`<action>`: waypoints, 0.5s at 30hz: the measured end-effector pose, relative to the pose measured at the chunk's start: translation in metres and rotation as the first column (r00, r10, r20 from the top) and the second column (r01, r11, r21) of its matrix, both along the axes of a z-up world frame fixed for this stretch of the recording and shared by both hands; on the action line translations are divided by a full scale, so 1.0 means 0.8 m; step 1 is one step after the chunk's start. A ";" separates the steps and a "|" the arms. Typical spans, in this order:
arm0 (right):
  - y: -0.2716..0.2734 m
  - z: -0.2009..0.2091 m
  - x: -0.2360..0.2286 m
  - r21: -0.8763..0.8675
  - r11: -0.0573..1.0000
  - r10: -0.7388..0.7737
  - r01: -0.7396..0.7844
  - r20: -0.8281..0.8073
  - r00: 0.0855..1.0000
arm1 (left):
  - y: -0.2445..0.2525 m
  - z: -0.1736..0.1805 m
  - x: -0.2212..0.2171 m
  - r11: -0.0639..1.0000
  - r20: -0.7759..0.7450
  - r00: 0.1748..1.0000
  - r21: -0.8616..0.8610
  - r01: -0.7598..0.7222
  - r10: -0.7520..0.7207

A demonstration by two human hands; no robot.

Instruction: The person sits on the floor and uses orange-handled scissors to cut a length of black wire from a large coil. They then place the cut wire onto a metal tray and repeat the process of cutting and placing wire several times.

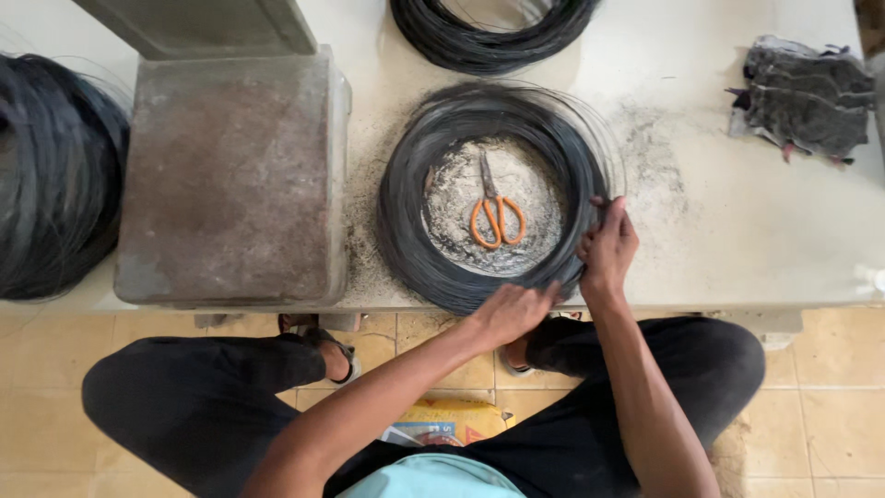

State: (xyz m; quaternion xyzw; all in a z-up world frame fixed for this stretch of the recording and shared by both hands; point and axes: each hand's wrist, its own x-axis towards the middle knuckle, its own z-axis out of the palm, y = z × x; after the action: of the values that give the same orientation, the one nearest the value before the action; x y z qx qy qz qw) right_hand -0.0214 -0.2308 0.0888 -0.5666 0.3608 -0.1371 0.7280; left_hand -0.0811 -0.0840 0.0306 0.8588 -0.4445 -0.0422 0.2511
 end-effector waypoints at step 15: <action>-0.010 0.079 0.008 -0.036 0.965 0.260 -0.258 0.081 0.962 | -0.011 -0.001 -0.003 0.970 0.397 0.890 -0.002 -0.242 0.222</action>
State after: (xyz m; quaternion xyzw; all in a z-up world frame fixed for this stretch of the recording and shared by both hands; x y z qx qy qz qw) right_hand -0.0148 -0.2386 0.1522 -0.6118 0.2506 -0.0691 0.7470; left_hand -0.0839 -0.0930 0.0296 0.9022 -0.3791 0.1513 0.1392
